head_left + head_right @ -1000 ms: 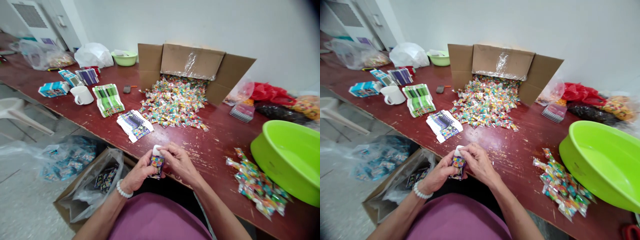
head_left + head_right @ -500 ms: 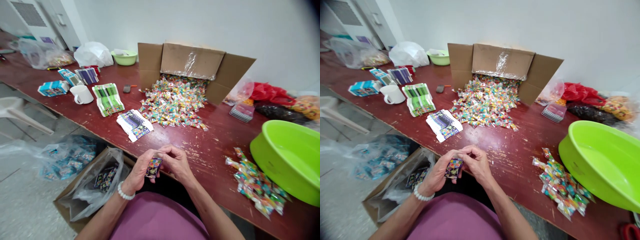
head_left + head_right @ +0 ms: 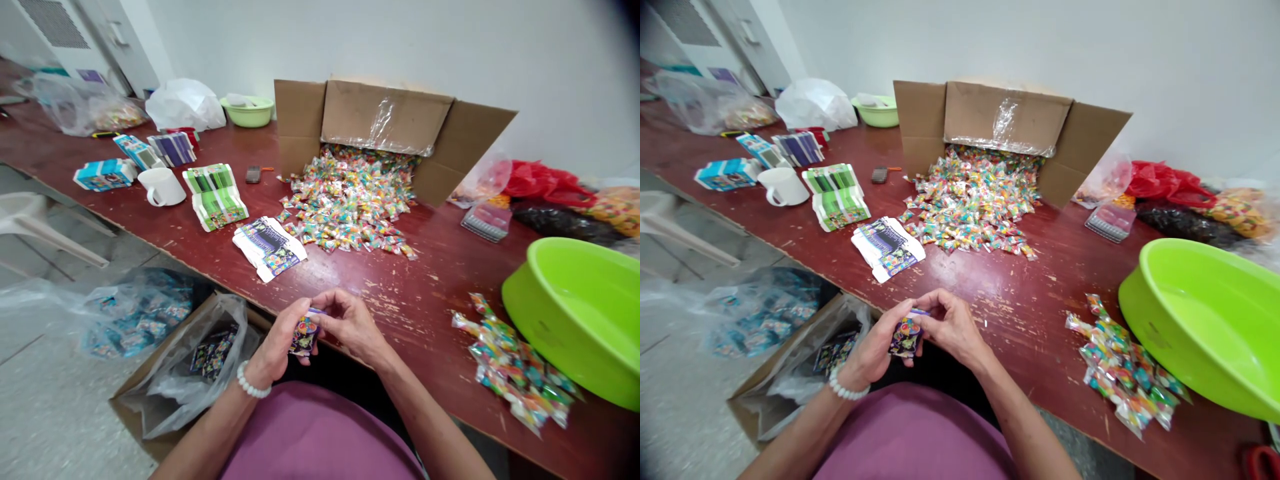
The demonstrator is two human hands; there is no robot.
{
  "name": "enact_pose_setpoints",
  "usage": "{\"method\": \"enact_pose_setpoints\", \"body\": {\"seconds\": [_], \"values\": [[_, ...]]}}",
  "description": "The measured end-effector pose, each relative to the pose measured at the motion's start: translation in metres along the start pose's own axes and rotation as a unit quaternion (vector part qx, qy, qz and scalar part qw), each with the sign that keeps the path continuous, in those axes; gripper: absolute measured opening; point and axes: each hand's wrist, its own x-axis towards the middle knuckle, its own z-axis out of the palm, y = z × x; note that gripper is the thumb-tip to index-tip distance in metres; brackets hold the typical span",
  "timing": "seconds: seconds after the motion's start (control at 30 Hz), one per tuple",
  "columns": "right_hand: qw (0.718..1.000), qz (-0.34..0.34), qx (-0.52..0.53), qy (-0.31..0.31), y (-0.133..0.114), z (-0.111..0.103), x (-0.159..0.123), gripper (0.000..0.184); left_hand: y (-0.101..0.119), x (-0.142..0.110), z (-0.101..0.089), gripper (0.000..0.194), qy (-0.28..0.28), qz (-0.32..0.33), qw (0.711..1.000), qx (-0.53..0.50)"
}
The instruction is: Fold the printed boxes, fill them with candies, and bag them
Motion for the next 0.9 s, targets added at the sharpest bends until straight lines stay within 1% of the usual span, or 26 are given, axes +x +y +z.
{"method": "enact_pose_setpoints", "body": {"seconds": [0.07, 0.2, 0.3, 0.33, 0.4, 0.47, 0.53, 0.57, 0.63, 0.7, 0.77, 0.8, 0.83, 0.87, 0.9], "values": [[0.999, 0.025, 0.028, -0.004, -0.004, 0.001, 0.002, 0.028, -0.002, 0.001, 0.0, 0.059, 0.004, 0.001, 1.0, 0.009], [0.994, 0.05, 0.095, -0.024, -0.017, 0.0, 0.004, 0.028, -0.004, 0.003, 0.0, 0.073, -0.013, -0.013, 1.0, 0.011], [0.993, 0.044, 0.102, -0.031, -0.019, -0.002, 0.005, 0.025, -0.005, 0.005, -0.001, 0.072, -0.008, -0.006, 0.999, 0.046], [0.996, 0.027, 0.081, -0.027, -0.018, -0.002, 0.004, 0.023, -0.004, 0.005, -0.002, 0.07, -0.001, -0.003, 0.998, 0.058], [0.999, -0.038, -0.002, -0.01, -0.014, -0.003, 0.002, 0.017, -0.002, 0.005, -0.003, 0.066, 0.013, -0.003, 0.998, 0.057], [0.987, -0.121, -0.102, 0.001, -0.011, -0.002, -0.003, 0.011, 0.001, 0.005, -0.006, 0.061, 0.007, -0.02, 1.0, 0.013], [0.967, -0.184, -0.175, 0.005, -0.008, 0.001, -0.009, 0.009, 0.003, 0.006, -0.008, 0.055, -0.017, -0.049, 0.997, -0.053], [0.958, -0.207, -0.201, 0.009, -0.005, 0.003, -0.011, 0.011, 0.003, 0.007, -0.009, 0.051, -0.026, -0.062, 0.994, -0.082], [0.94, -0.235, -0.246, 0.014, 0.002, 0.01, -0.016, 0.027, 0.001, 0.009, -0.009, 0.044, -0.025, -0.078, 0.989, -0.125], [0.931, -0.237, -0.278, 0.002, 0.01, 0.017, -0.016, 0.049, -0.003, 0.01, -0.008, 0.035, 0.005, -0.071, 0.984, -0.162], [0.935, -0.21, -0.283, -0.044, 0.019, 0.021, -0.009, 0.068, -0.005, 0.008, -0.012, 0.029, 0.051, -0.052, 0.981, -0.181], [0.941, -0.188, -0.273, -0.065, 0.022, 0.022, -0.001, 0.071, -0.006, 0.005, -0.018, 0.03, 0.073, -0.038, 0.981, -0.174], [0.948, -0.164, -0.262, -0.074, 0.025, 0.021, 0.01, 0.07, -0.006, 0.001, -0.026, 0.034, 0.095, -0.022, 0.984, -0.152], [0.955, -0.141, -0.253, -0.069, 0.027, 0.019, 0.023, 0.064, -0.007, -0.004, -0.037, 0.039, 0.118, -0.006, 0.986, -0.119], [0.96, -0.119, -0.249, -0.044, 0.028, 0.016, 0.039, 0.056, -0.007, -0.01, -0.051, 0.045, 0.146, 0.012, 0.986, -0.076]]}}
